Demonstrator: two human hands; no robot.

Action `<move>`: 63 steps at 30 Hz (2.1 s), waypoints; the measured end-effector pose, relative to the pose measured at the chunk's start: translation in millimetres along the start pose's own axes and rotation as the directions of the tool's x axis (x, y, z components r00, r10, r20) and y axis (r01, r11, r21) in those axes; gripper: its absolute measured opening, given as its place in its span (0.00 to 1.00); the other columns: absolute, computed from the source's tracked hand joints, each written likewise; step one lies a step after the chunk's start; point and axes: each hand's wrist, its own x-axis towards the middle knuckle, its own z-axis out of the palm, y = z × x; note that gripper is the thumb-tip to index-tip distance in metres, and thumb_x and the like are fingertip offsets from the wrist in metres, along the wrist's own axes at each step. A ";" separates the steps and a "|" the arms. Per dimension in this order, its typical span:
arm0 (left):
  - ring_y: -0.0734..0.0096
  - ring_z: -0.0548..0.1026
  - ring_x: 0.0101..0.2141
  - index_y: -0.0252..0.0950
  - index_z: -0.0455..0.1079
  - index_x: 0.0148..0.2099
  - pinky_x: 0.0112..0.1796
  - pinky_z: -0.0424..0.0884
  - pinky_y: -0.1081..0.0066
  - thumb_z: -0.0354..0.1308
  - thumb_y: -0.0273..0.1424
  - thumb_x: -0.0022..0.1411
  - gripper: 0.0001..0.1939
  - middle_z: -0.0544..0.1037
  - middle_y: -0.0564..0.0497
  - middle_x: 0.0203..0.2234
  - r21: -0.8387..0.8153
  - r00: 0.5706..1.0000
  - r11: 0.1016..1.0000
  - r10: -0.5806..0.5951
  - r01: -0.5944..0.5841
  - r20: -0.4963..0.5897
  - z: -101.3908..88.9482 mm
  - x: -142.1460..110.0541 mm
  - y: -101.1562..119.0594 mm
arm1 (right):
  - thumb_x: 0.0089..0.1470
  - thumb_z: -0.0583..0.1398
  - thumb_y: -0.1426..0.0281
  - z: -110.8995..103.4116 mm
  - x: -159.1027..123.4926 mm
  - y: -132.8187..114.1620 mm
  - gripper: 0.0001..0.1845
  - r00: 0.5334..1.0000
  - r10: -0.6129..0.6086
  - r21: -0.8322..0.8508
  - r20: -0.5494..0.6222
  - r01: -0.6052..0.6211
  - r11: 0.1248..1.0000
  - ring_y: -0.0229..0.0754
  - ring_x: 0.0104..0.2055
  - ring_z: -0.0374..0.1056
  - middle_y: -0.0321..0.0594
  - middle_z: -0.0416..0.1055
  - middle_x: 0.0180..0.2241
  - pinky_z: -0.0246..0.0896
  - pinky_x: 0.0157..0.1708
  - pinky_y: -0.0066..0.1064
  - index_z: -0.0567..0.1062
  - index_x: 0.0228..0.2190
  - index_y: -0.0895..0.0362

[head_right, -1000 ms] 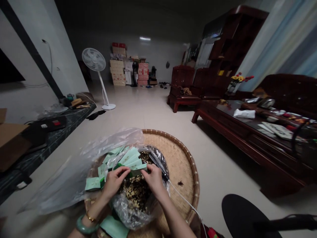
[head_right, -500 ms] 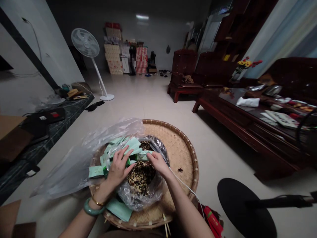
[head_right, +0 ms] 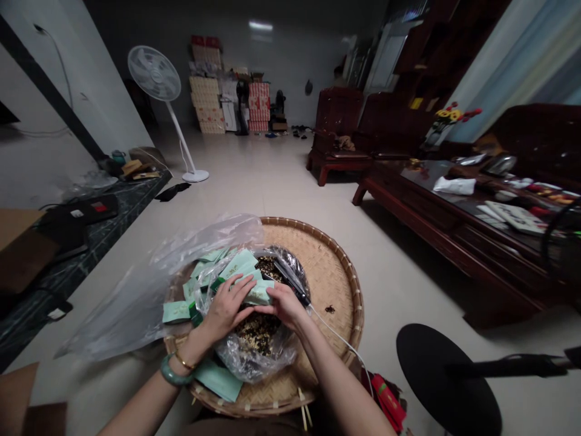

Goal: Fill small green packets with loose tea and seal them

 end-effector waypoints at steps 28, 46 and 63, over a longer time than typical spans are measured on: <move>0.55 0.71 0.49 0.33 0.57 0.61 0.48 0.71 0.56 0.55 0.26 0.59 0.28 0.73 0.40 0.49 -0.091 0.987 0.990 -0.121 0.111 -0.108 16.4 -4.5 7.7 | 0.51 0.60 0.59 16.7 -12.0 -33.3 0.13 0.982 -0.067 -0.624 0.174 0.163 0.765 0.39 0.34 0.65 0.35 0.71 0.31 0.64 0.35 0.30 0.76 0.30 0.57; 0.56 0.71 0.46 0.34 0.64 0.55 0.48 0.69 0.57 0.59 0.29 0.57 0.22 0.75 0.43 0.44 -0.038 0.924 0.958 -0.283 0.283 -0.258 22.7 -3.5 -8.7 | 0.58 0.52 0.65 26.9 -0.1 -40.9 0.15 0.922 -0.352 -0.656 0.162 0.367 0.659 0.43 0.44 0.71 0.40 0.75 0.39 0.65 0.43 0.36 0.72 0.45 0.54; 0.57 0.72 0.46 0.34 0.57 0.58 0.45 0.72 0.58 0.62 0.31 0.53 0.31 0.71 0.41 0.46 -0.232 0.781 0.816 -0.576 0.530 -0.240 16.9 -2.5 -8.3 | 0.38 0.70 0.67 27.4 9.4 32.2 0.46 0.974 -0.016 -0.825 0.226 0.183 -0.534 0.55 0.45 0.63 0.55 0.64 0.47 0.64 0.38 0.41 0.58 0.57 0.57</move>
